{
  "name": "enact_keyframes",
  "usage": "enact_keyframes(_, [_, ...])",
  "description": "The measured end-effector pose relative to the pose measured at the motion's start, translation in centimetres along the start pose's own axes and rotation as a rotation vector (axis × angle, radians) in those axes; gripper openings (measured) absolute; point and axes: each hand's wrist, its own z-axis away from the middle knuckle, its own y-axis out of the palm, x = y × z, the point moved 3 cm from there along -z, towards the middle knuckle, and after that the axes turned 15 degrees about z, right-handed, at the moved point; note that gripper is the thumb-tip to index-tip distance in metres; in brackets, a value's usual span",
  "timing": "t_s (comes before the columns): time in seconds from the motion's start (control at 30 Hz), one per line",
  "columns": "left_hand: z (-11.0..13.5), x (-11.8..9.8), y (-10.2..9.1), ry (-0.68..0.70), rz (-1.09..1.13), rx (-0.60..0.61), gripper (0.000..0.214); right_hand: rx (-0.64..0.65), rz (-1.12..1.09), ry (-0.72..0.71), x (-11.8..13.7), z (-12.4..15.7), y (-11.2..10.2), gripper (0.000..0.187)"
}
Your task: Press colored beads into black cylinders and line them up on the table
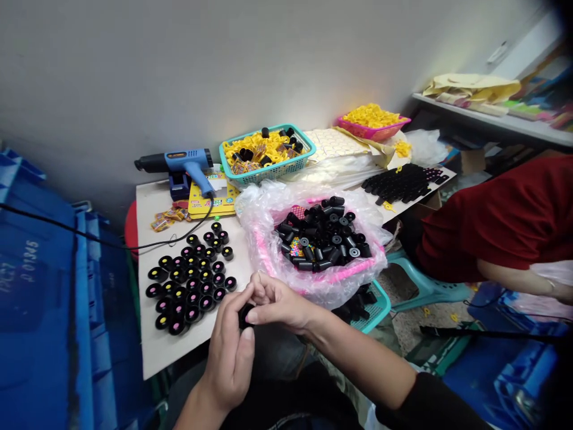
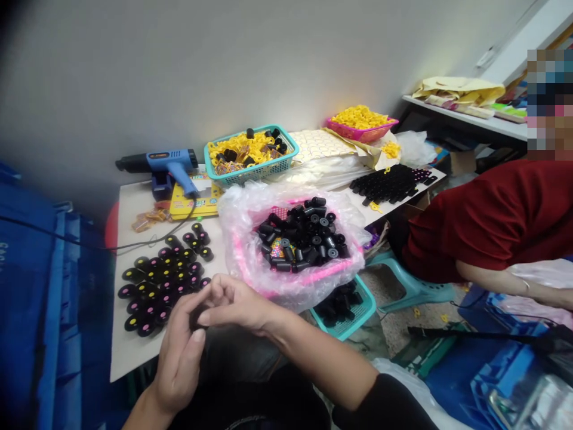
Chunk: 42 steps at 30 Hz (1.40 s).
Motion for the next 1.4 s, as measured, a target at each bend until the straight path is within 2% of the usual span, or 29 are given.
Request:
enact_keyframes(0.13, [0.5,0.4,0.2,-0.041,0.056,0.049,0.050,-0.032,-0.034,-0.034,-0.6,0.6,-0.2,0.055])
enact_keyframes(0.27, [0.4,0.5,0.3,-0.166,0.382,-0.056,0.029,-0.052,-0.020,-0.042,-1.0,1.6,-0.7,0.052])
enact_keyframes(0.37, [-0.4,0.9,0.7,-0.386,0.685,-0.149,0.022,-0.051,0.153,-0.131,-0.7,2.2,-1.0,0.054])
enact_keyframes(0.43, [-0.8,1.2,1.0,-0.518,0.805,-0.197,0.016,-0.089,0.324,-0.181,-0.5,2.5,-1.1,0.056])
enact_keyframes(0.57, [-0.9,1.8,1.6,-0.601,0.911,-0.258,0.014,-0.152,0.463,-0.257,-0.7,2.6,-1.1,0.051])
enact_keyframes(0.73, [-0.5,2.4,2.0,-0.611,0.914,-0.316,0.016,-0.184,0.496,-0.276,-2.0,2.4,-1.2,0.048])
enact_keyframes(0.83, [-0.4,2.8,2.3,-0.679,0.916,-0.310,0.015,-0.237,0.554,-0.295,-2.4,2.4,-1.6,0.047])
enact_keyframes(0.97, [-0.3,3.4,2.4,-0.729,0.934,-0.297,0.021,-0.242,0.755,-0.323,-2.5,2.6,-1.8,0.054])
enact_keyframes(1.07, [0.0,4.0,2.2,-0.745,0.936,-0.366,0.025,-0.250,0.968,-0.373,-2.5,2.7,-1.5,0.057])
enact_keyframes(1.17, [0.2,4.3,1.8,-0.752,0.919,-0.431,0.037,-0.325,1.181,-0.406,-2.1,2.4,-1.1,0.053])
enact_keyframes(1.27, [-0.1,4.5,1.1,-0.700,0.841,-0.410,0.052,-0.312,1.276,-0.363,-0.7,1.1,-1.3,0.041])
enact_keyframes(1.33, [-0.3,4.7,0.0,-0.602,0.679,-0.399,0.059,-0.244,1.346,-0.310,0.6,-0.7,-1.9,0.038])
enact_keyframes(1.4, [-0.3,5.2,-1.3,-0.525,0.490,-0.376,0.060,-0.179,1.509,-0.215,1.9,-3.1,-2.6,0.036])
